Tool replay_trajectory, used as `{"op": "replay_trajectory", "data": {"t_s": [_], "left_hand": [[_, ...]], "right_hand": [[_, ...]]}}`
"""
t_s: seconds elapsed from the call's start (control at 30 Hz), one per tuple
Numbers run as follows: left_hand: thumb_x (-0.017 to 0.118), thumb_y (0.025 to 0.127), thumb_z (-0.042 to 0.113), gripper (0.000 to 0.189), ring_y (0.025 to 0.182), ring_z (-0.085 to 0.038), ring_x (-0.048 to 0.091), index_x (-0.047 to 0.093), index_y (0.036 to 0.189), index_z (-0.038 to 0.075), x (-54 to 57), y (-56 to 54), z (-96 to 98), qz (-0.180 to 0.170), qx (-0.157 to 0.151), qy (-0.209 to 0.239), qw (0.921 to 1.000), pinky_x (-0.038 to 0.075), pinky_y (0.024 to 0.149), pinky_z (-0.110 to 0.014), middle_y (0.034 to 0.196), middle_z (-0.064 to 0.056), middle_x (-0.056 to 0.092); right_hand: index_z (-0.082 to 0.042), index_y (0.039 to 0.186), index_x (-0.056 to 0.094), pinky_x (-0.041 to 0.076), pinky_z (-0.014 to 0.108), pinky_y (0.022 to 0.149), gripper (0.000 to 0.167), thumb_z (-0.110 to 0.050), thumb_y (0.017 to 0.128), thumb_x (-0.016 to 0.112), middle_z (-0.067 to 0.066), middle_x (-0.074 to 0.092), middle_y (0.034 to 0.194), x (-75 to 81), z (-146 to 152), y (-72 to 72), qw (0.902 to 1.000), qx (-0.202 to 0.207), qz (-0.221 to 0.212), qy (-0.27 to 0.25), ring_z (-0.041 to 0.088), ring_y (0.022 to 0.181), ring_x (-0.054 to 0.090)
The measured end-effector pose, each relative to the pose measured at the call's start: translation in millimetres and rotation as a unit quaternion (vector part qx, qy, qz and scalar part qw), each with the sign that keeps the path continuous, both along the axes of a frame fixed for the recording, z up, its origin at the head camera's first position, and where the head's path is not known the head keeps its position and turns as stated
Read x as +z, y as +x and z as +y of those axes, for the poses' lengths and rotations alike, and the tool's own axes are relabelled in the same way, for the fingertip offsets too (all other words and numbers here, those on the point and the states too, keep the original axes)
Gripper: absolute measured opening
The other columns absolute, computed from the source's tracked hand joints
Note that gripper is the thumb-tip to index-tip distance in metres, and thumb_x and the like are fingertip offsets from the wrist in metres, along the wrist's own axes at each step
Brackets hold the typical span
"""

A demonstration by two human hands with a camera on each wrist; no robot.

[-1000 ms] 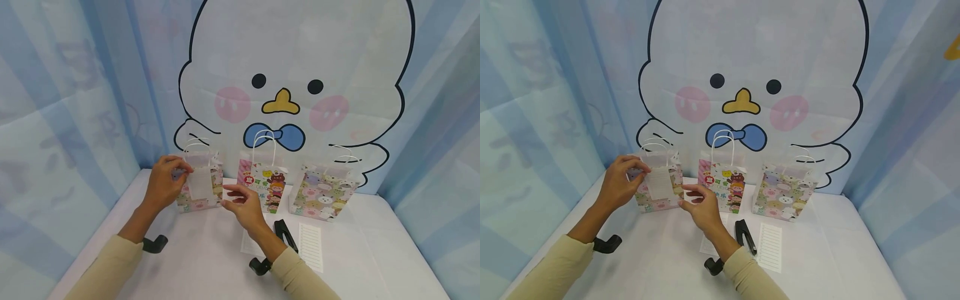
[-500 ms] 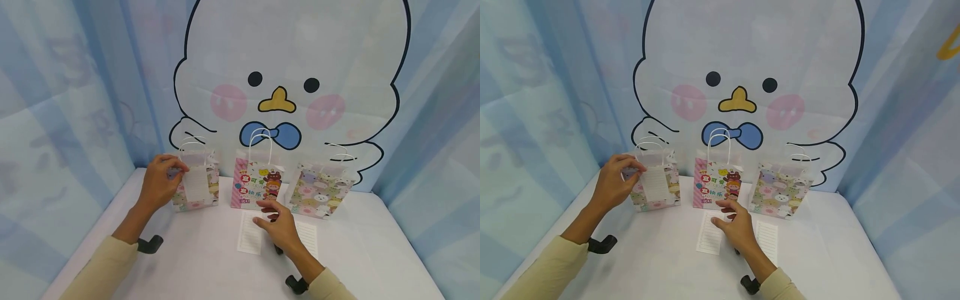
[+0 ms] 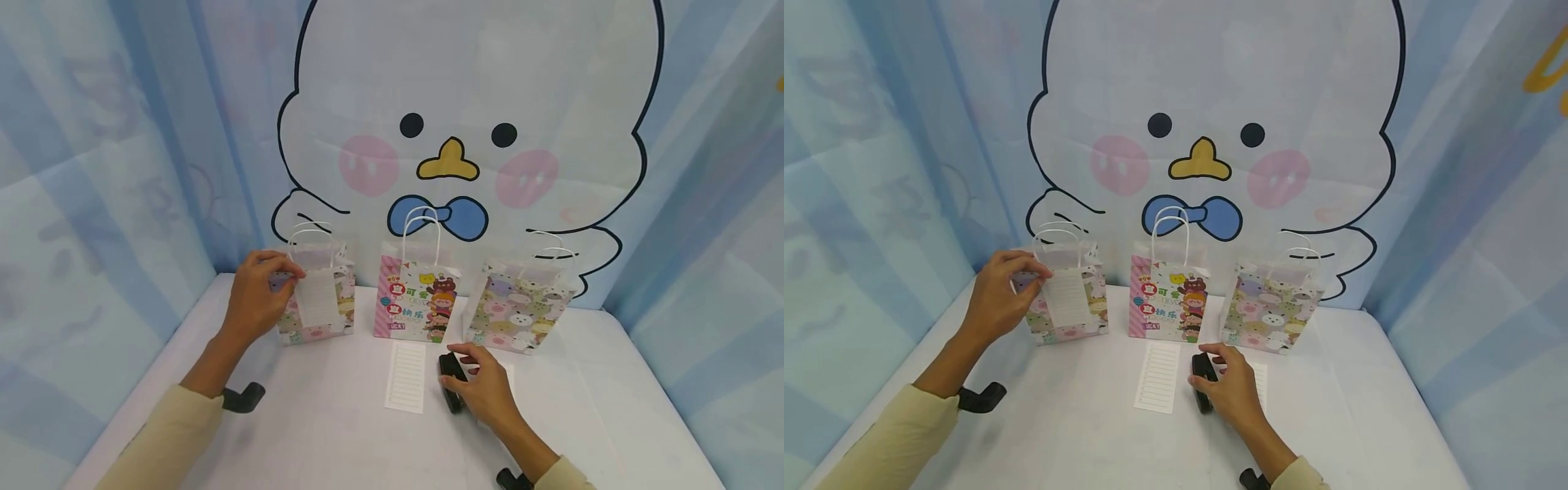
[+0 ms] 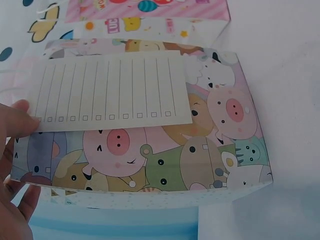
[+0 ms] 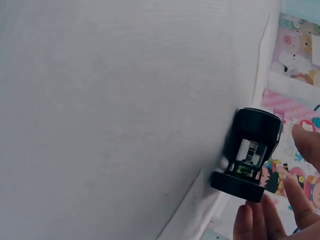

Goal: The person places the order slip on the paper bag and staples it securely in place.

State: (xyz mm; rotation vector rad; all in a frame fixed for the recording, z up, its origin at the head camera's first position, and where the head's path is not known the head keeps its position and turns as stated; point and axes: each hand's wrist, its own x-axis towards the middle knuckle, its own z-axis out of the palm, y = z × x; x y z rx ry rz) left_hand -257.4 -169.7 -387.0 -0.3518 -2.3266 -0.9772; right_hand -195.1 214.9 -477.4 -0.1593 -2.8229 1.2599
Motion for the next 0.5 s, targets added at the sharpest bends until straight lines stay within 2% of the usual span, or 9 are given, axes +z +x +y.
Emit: {"op": "replay_trajectory", "data": {"t_s": [0.23,0.5], "left_hand": [[0.073,0.09,-0.009,0.016,0.126,-0.04,0.056,0.079,0.097,0.005,-0.5,-0.5,-1.2,0.0,0.004,0.0,1.0,0.047,0.105,-0.066,0.113,-0.017,0.072],[0.073,0.09,-0.009,0.016,0.126,-0.04,0.056,0.079,0.096,0.005,-0.9,-0.3,-1.3,0.0,0.002,0.002,1.0,0.047,0.104,-0.066,0.112,-0.017,0.072]], "right_hand": [[-0.022,0.134,0.069,0.056,0.053,0.1,0.06,-0.014,0.081,0.093,0.014,0.064,0.139,-5.5,1.8,0.2,0.9996,0.015,-0.007,0.023,0.031,0.12,0.065],[-0.023,0.136,0.067,0.054,0.053,0.105,0.063,-0.006,0.081,0.091,0.008,0.068,0.136,-8.4,2.4,-1.9,0.9985,0.054,-0.012,0.007,0.027,0.123,0.065]]}}
